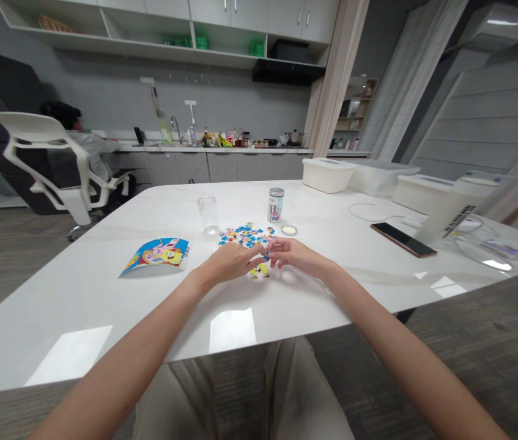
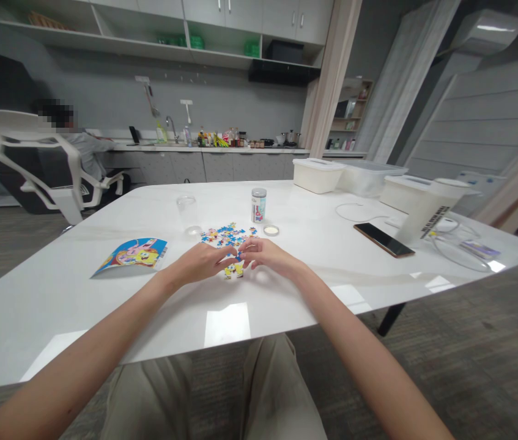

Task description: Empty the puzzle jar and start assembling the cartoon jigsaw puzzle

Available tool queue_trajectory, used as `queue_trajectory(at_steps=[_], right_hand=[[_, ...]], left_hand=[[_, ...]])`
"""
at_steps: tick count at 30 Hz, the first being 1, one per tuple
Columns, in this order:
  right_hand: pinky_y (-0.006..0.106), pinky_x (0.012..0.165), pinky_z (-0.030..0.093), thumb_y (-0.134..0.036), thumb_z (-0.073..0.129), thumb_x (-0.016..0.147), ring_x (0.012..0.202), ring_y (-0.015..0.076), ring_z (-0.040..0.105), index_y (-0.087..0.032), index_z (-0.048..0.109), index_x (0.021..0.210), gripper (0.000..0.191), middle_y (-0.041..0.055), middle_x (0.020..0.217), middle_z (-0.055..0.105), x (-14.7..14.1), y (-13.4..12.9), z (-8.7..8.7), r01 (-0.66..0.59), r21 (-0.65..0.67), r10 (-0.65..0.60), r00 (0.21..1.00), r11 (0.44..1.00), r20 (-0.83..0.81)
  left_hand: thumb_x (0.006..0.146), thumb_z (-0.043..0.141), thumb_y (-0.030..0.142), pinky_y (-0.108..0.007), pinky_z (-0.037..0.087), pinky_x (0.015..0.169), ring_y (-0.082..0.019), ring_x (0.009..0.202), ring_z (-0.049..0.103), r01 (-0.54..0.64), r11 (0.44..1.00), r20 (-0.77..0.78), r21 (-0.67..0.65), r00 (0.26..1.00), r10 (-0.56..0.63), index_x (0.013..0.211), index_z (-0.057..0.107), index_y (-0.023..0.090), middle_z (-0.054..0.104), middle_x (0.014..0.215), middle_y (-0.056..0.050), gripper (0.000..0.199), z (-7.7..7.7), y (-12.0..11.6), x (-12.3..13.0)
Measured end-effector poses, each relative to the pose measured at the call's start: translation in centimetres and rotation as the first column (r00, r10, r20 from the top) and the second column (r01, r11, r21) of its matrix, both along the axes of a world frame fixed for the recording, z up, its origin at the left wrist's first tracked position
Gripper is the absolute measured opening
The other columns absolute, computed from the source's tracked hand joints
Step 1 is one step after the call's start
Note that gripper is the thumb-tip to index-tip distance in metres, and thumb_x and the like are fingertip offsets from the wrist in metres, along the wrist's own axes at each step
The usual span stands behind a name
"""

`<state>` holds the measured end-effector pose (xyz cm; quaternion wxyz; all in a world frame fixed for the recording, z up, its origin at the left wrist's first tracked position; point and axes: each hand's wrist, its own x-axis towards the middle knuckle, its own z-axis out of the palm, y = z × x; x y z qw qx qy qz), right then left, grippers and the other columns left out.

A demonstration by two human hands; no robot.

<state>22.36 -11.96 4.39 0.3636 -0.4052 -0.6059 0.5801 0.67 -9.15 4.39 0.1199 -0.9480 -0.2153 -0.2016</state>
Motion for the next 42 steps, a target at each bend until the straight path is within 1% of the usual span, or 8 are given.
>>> queue_trajectory(at_steps=[3,7,14,20,25,29,33,42], right_hand=[[0.022,0.056,0.045,-0.035,0.080,0.069,0.065,0.0113,0.063,-0.018,0.063,0.090,0.032,-0.0001,0.072,0.065,0.11,0.13,-0.23,0.000,0.004,0.000,1.000,1.000,0.012],[0.022,0.056,0.046,-0.035,0.079,0.070,0.064,0.0111,0.062,-0.018,0.063,0.090,0.032,-0.0004,0.069,0.064,0.23,0.28,-0.49,-0.005,0.018,0.005,1.000,1.000,0.018],[0.021,0.056,0.045,-0.036,0.080,0.069,0.063,0.0101,0.061,-0.018,0.062,0.088,0.032,0.0004,0.073,0.065,0.09,0.09,-0.25,0.010,0.053,-0.010,1.000,0.999,0.002],[0.022,0.058,0.046,-0.033,0.079,0.069,0.071,0.0115,0.063,-0.019,0.064,0.092,0.031,0.0012,0.080,0.066,0.20,0.12,-0.24,-0.037,0.051,0.039,0.998,0.998,-0.046],[0.022,0.060,0.045,-0.030,0.077,0.070,0.073,0.0122,0.063,-0.018,0.065,0.092,0.028,0.0007,0.078,0.065,0.27,0.10,-0.14,-0.035,0.041,0.037,0.997,0.999,-0.063],[0.022,0.061,0.044,-0.027,0.077,0.068,0.075,0.0123,0.062,-0.018,0.067,0.090,0.026,0.0009,0.078,0.065,0.35,0.15,-0.07,-0.033,0.071,0.037,0.998,0.997,-0.059],[0.022,0.061,0.044,-0.027,0.076,0.068,0.074,0.0124,0.062,-0.018,0.067,0.088,0.023,0.0011,0.076,0.065,0.29,0.15,-0.07,-0.016,0.071,0.020,0.998,0.997,-0.054],[0.021,0.059,0.044,-0.029,0.080,0.066,0.072,0.0111,0.061,-0.017,0.068,0.089,0.028,0.0006,0.077,0.065,0.14,0.11,0.06,0.039,0.026,-0.037,0.997,0.999,-0.068]], left_hand=[[0.101,0.032,0.038,-0.020,0.035,0.047,-0.013,0.045,0.055,0.024,0.999,0.001,0.024,1.000,-0.024,0.100,0.060,0.019,0.060,0.054,0.001,0.034,-0.04,0.06,-0.06],[0.101,0.034,0.037,-0.020,0.034,0.047,-0.013,0.047,0.056,0.009,0.999,-0.021,0.046,1.000,-0.008,0.100,0.061,0.019,0.061,0.054,0.001,0.032,-0.04,0.03,-0.08],[0.100,0.034,0.037,-0.020,0.037,0.047,-0.013,0.046,0.056,-0.012,1.000,0.001,0.028,1.000,0.012,0.103,0.059,0.019,0.060,0.053,0.001,0.031,-0.14,-0.01,0.01],[0.100,0.032,0.039,-0.021,0.038,0.046,-0.014,0.046,0.056,-0.025,0.999,-0.011,0.037,1.000,0.025,0.102,0.059,0.018,0.059,0.052,0.001,0.034,-0.09,-0.03,-0.01],[0.100,0.033,0.039,-0.021,0.037,0.046,-0.014,0.045,0.055,-0.021,0.999,-0.001,0.037,1.000,0.021,0.102,0.059,0.018,0.059,0.052,0.001,0.033,0.00,-0.13,0.03],[0.100,0.033,0.037,-0.021,0.034,0.044,-0.014,0.045,0.055,-0.017,0.998,0.004,0.052,1.000,0.017,0.101,0.059,0.018,0.057,0.051,0.001,0.032,0.04,-0.21,0.02],[0.100,0.033,0.036,-0.021,0.034,0.044,-0.014,0.045,0.055,-0.021,0.999,0.012,0.047,1.000,0.021,0.102,0.059,0.018,0.057,0.051,0.001,0.032,0.05,-0.16,-0.02],[0.099,0.035,0.038,-0.022,0.036,0.045,-0.014,0.045,0.055,-0.014,0.999,0.024,0.047,1.000,0.013,0.102,0.060,0.019,0.058,0.051,0.002,0.031,0.06,-0.13,0.03]])
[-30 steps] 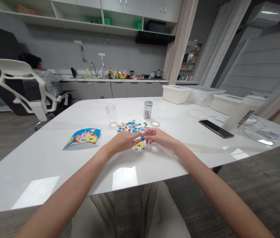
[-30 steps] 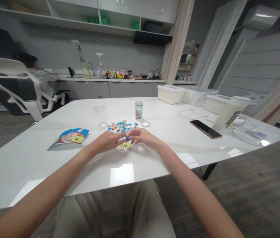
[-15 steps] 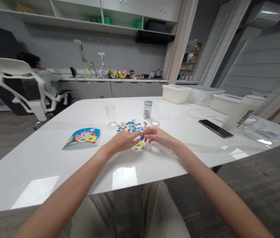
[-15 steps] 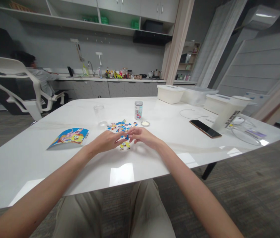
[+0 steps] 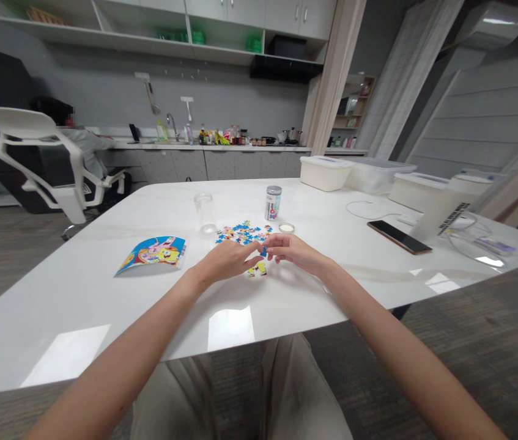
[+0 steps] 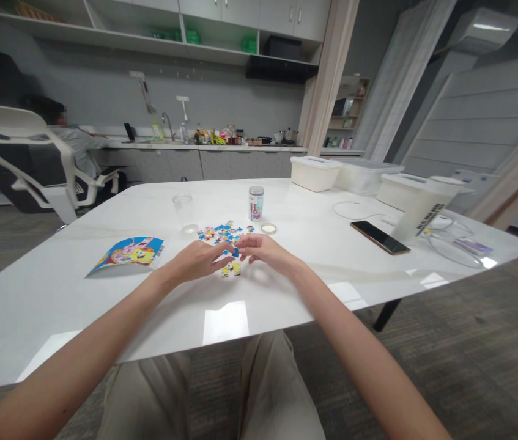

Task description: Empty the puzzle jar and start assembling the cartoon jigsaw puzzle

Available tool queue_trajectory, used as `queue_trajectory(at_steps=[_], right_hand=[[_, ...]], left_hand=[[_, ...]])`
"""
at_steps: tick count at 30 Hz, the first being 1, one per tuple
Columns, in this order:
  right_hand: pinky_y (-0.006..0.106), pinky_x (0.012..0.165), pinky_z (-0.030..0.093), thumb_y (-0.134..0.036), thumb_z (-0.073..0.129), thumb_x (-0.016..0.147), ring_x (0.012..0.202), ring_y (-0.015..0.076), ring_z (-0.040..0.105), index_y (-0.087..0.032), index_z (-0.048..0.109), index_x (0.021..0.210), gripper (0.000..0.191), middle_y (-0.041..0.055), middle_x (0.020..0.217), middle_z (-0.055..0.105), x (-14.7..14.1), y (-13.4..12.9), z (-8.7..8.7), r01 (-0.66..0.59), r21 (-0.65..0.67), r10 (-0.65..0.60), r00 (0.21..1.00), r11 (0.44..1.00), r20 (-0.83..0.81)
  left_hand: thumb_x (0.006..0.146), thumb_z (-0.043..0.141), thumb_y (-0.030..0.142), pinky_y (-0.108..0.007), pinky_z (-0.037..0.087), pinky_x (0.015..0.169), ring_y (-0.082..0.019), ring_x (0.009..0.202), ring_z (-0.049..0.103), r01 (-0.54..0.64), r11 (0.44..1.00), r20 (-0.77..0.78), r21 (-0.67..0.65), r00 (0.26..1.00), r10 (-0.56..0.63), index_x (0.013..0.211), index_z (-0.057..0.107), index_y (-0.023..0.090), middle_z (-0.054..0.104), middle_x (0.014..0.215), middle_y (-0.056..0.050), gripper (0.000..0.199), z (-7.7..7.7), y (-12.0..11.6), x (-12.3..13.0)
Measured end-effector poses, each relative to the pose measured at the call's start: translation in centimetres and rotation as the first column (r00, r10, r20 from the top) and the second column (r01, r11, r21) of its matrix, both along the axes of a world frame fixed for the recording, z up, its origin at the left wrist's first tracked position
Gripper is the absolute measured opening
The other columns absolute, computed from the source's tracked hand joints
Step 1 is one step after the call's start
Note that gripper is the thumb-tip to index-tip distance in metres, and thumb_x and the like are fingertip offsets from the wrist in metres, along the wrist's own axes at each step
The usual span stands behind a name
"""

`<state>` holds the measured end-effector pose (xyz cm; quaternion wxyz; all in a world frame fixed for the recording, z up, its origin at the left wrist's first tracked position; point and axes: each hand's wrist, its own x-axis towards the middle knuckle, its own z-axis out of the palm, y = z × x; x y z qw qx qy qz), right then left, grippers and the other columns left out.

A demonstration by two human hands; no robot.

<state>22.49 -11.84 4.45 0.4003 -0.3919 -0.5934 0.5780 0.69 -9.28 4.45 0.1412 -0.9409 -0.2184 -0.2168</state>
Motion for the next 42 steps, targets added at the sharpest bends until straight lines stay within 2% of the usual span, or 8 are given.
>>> queue_trajectory(at_steps=[13,24,33,42], right_hand=[[0.022,0.059,0.043,-0.029,0.081,0.067,0.070,0.0109,0.061,-0.017,0.067,0.089,0.029,0.0000,0.076,0.064,0.01,-0.04,0.00,-0.015,0.000,0.015,1.000,1.000,-0.019],[0.022,0.061,0.044,-0.029,0.079,0.069,0.073,0.0118,0.062,-0.017,0.065,0.090,0.028,0.0002,0.076,0.065,0.19,-0.11,0.04,-0.058,0.004,0.058,0.998,0.998,-0.007],[0.022,0.060,0.044,-0.028,0.079,0.066,0.071,0.0115,0.061,-0.017,0.065,0.089,0.029,-0.0001,0.075,0.065,0.07,-0.23,0.06,-0.028,-0.010,0.028,1.000,1.000,-0.004],[0.022,0.059,0.043,-0.029,0.082,0.064,0.068,0.0103,0.059,-0.017,0.064,0.086,0.031,0.0003,0.078,0.066,-0.13,-0.29,0.26,0.019,-0.037,-0.019,1.000,0.999,0.007]], left_hand=[[0.100,0.033,0.038,-0.020,0.030,0.042,-0.013,0.041,0.053,0.034,0.998,0.056,0.044,0.998,-0.036,0.098,0.061,0.019,0.055,0.048,0.004,0.033,-0.20,0.29,-0.12],[0.099,0.035,0.037,-0.021,0.032,0.043,-0.013,0.042,0.053,0.028,0.999,0.049,0.037,0.998,-0.030,0.098,0.063,0.018,0.057,0.049,0.003,0.034,-0.04,0.19,-0.12],[0.099,0.038,0.038,-0.020,0.029,0.043,-0.012,0.040,0.052,0.049,0.996,0.090,0.080,0.994,-0.056,0.095,0.064,0.019,0.054,0.046,0.004,0.033,0.00,0.22,-0.09],[0.098,0.038,0.038,-0.021,0.029,0.043,-0.012,0.040,0.052,0.049,0.997,0.087,0.057,0.995,-0.054,0.094,0.064,0.019,0.055,0.046,0.004,0.033,-0.03,0.18,-0.12]])
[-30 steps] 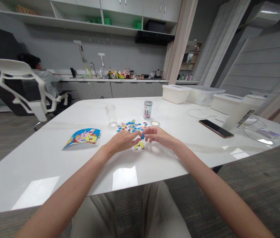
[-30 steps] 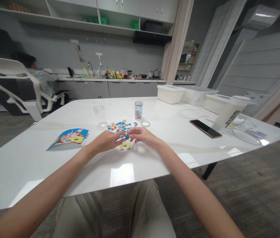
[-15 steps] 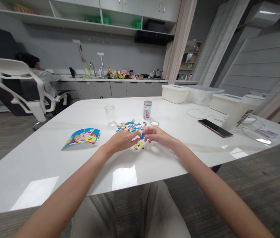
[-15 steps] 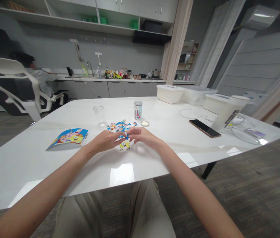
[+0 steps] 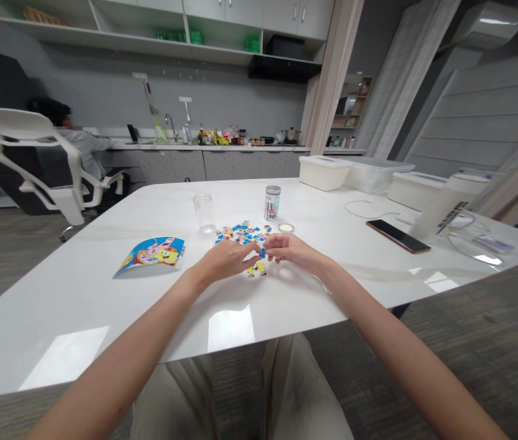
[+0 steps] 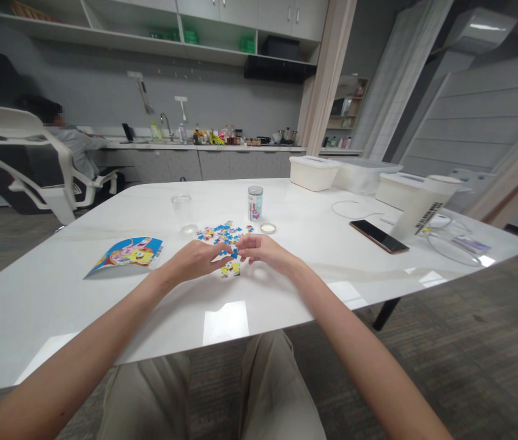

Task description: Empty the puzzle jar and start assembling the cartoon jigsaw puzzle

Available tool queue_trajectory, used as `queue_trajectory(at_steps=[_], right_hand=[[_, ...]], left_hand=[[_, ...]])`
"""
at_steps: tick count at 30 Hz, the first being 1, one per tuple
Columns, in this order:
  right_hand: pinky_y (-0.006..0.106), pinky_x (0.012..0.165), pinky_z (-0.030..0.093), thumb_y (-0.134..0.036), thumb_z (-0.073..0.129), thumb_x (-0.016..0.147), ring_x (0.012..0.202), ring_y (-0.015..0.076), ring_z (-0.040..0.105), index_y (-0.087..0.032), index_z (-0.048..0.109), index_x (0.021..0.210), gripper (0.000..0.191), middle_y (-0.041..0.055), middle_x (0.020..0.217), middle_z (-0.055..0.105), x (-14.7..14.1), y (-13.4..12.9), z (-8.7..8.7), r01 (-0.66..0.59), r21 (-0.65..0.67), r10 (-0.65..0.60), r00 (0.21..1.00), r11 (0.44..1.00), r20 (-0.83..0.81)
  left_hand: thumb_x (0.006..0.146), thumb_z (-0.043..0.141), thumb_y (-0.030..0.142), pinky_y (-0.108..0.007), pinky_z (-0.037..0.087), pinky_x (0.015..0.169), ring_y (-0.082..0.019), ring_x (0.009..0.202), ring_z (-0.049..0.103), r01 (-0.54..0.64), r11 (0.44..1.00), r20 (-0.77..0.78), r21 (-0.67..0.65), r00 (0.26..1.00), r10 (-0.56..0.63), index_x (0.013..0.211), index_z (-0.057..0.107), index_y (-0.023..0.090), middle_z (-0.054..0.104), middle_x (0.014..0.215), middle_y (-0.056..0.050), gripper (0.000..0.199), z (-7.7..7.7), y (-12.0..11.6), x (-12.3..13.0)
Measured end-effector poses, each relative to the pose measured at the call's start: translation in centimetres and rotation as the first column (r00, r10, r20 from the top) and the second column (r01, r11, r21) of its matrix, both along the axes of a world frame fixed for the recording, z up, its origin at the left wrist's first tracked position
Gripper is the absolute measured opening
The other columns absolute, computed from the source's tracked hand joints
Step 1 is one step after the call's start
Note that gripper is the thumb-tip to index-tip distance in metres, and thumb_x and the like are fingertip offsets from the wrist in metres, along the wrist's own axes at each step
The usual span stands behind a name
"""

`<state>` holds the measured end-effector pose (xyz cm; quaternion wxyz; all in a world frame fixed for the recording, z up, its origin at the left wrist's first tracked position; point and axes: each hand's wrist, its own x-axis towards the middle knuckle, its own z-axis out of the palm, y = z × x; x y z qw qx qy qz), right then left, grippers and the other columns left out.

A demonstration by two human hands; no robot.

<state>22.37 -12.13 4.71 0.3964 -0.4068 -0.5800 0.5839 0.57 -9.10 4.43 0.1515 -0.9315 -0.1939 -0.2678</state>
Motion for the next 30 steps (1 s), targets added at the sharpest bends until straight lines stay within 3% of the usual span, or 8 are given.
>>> queue_trajectory(at_steps=[14,24,30], right_hand=[[0.020,0.058,0.044,-0.034,0.081,0.066,0.069,0.0100,0.061,-0.017,0.069,0.087,0.030,0.0018,0.081,0.067,0.0,0.5,-0.6,-0.033,0.007,0.033,0.999,0.999,-0.003],[0.021,0.056,0.043,-0.029,0.086,0.052,0.065,0.0103,0.059,-0.016,0.067,0.079,0.035,-0.0005,0.072,0.065,0.0,1.5,-1.4,0.069,-0.031,-0.071,0.994,0.997,-0.079],[0.019,0.051,0.038,-0.024,0.084,0.049,0.060,0.0086,0.054,-0.017,0.071,0.076,0.030,-0.0007,0.069,0.064,0.4,2.2,-2.2,0.118,-0.020,-0.119,0.991,0.993,-0.065]], left_hand=[[0.097,0.040,0.037,-0.021,0.035,0.046,-0.014,0.044,0.056,-0.034,0.998,-0.056,-0.044,0.998,0.031,0.096,0.063,0.020,0.058,0.051,0.003,0.029,-0.2,0.2,0.0],[0.094,0.045,0.029,-0.024,0.043,0.052,-0.019,0.053,0.064,-0.166,0.983,-0.161,-0.074,0.975,0.152,0.110,0.061,0.019,0.063,0.056,0.000,0.024,-1.0,0.4,0.1],[0.092,0.044,0.026,-0.028,0.047,0.055,-0.024,0.060,0.067,-0.308,0.948,-0.179,-0.076,0.940,0.290,0.109,0.060,0.016,0.068,0.064,-0.006,0.025,-1.8,0.7,0.4]])
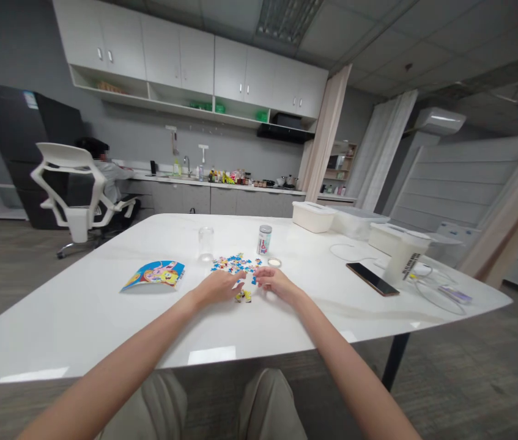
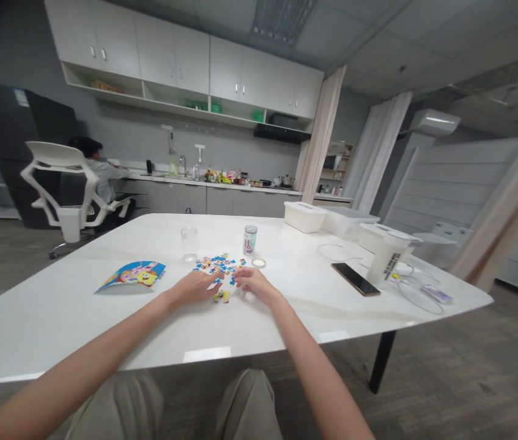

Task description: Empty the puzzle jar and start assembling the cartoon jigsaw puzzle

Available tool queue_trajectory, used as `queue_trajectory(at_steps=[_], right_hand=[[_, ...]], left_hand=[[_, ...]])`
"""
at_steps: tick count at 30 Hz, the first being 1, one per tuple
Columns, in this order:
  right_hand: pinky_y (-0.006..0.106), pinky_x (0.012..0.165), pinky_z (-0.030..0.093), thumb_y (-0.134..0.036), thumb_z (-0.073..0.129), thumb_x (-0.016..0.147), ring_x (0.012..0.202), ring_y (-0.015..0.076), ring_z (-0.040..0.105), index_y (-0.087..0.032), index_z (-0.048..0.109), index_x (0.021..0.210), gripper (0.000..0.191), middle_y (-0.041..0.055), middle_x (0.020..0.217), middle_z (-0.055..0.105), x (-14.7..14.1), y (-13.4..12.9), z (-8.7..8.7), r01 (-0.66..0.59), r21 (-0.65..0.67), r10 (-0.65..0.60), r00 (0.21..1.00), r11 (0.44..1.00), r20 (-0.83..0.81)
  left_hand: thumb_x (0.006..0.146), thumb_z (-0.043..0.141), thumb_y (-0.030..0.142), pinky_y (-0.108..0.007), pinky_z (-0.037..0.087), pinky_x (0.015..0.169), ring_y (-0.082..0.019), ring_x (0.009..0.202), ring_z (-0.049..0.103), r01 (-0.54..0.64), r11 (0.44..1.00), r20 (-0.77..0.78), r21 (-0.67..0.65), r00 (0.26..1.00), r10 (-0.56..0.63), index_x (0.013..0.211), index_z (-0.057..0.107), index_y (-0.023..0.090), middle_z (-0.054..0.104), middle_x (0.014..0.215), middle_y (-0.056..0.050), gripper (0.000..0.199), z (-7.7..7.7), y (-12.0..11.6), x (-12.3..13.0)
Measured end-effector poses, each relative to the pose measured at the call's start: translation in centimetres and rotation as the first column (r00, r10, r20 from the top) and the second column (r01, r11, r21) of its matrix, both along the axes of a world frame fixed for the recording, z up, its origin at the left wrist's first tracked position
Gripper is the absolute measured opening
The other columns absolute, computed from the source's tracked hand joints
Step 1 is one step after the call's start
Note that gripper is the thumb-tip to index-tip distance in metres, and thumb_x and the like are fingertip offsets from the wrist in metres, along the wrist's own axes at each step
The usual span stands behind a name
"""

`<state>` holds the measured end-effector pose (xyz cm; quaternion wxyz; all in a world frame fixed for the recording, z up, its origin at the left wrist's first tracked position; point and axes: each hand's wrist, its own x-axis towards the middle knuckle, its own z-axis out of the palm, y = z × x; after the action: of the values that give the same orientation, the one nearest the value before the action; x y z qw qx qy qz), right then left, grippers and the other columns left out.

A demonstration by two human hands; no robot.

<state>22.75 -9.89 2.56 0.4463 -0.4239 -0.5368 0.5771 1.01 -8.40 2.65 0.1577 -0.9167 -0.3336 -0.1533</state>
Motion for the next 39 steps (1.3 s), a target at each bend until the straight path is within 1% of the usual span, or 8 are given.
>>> queue_trajectory(at_steps=[7,14,17,22,27,33,36,39], right_hand=[[0.019,0.051,0.038,-0.024,0.081,0.053,0.063,0.0084,0.053,-0.017,0.076,0.076,0.025,0.0024,0.079,0.068,0.2,0.6,-0.3,0.021,0.025,-0.021,1.000,0.999,0.015],[0.022,0.056,0.046,-0.026,0.087,0.048,0.062,0.0119,0.063,-0.016,0.069,0.073,0.033,0.0004,0.068,0.066,-0.3,0.1,-0.4,-0.023,-0.018,0.023,1.000,1.000,0.004],[0.024,0.056,0.049,-0.030,0.087,0.049,0.065,0.0146,0.066,-0.016,0.068,0.074,0.035,0.0021,0.069,0.068,-0.5,-0.2,-0.4,-0.058,0.007,0.058,0.995,0.998,0.077],[0.020,0.044,0.038,-0.031,0.083,0.054,0.055,0.0106,0.056,-0.015,0.071,0.074,0.029,0.0018,0.064,0.066,-0.8,-0.7,-0.1,-0.074,0.091,0.052,0.973,0.993,0.225],[0.020,0.044,0.036,-0.033,0.077,0.061,0.057,0.0109,0.054,-0.015,0.074,0.078,0.025,0.0034,0.067,0.067,-0.8,-1.1,0.2,-0.086,0.101,0.053,0.955,0.991,0.291],[0.022,0.045,0.035,-0.029,0.074,0.064,0.054,0.0125,0.055,-0.016,0.073,0.079,0.019,0.0036,0.064,0.066,0.5,0.1,-0.7,0.098,0.155,-0.151,0.912,0.983,0.381],[0.025,0.050,0.040,-0.024,0.071,0.064,0.056,0.0150,0.058,-0.018,0.071,0.074,0.012,0.0034,0.062,0.066,1.4,0.7,-1.1,0.184,0.213,-0.267,0.835,0.960,0.482],[0.030,0.062,0.045,-0.021,0.069,0.065,0.061,0.0174,0.061,-0.020,0.068,0.068,0.003,0.0027,0.063,0.067,2.3,1.0,-1.4,0.220,0.322,-0.372,0.742,0.921,0.558]], left_hand=[[0.091,0.044,0.022,-0.028,0.049,0.061,-0.023,0.068,0.070,-0.098,0.995,-0.011,0.015,0.995,0.098,0.103,0.062,0.015,0.072,0.074,-0.009,0.023,0.6,0.1,-0.3],[0.089,0.049,0.022,-0.026,0.048,0.059,-0.021,0.064,0.068,-0.005,1.000,-0.039,-0.030,0.999,0.004,0.099,0.065,0.018,0.071,0.069,-0.006,0.019,0.3,0.8,-1.0],[0.088,0.051,0.023,-0.025,0.047,0.058,-0.020,0.063,0.068,0.016,0.999,-0.017,-0.049,1.000,-0.017,0.095,0.065,0.020,0.069,0.066,-0.004,0.017,0.3,0.7,-1.1],[0.087,0.050,0.022,-0.025,0.044,0.056,-0.020,0.060,0.066,0.028,0.997,-0.003,-0.071,1.000,-0.028,0.091,0.065,0.020,0.067,0.062,-0.003,0.015,0.6,0.5,-1.1],[0.087,0.050,0.022,-0.025,0.042,0.055,-0.020,0.058,0.065,0.049,0.997,0.009,-0.057,0.999,-0.048,0.091,0.064,0.020,0.067,0.062,-0.003,0.015,0.4,0.7,-1.3],[0.089,0.048,0.025,-0.026,0.042,0.055,-0.021,0.059,0.065,0.045,0.997,-0.051,-0.060,0.998,-0.048,0.097,0.064,0.020,0.067,0.064,-0.004,0.018,0.4,1.1,-1.7],[0.089,0.048,0.026,-0.027,0.042,0.055,-0.021,0.061,0.066,0.026,0.997,-0.075,-0.070,0.997,-0.031,0.098,0.063,0.020,0.067,0.066,-0.005,0.019,0.6,1.0,-1.9],[0.091,0.045,0.025,-0.029,0.045,0.058,-0.024,0.065,0.067,-0.084,0.994,-0.064,-0.075,0.995,0.079,0.106,0.060,0.017,0.068,0.070,-0.007,0.023,0.7,1.1,-2.1]])
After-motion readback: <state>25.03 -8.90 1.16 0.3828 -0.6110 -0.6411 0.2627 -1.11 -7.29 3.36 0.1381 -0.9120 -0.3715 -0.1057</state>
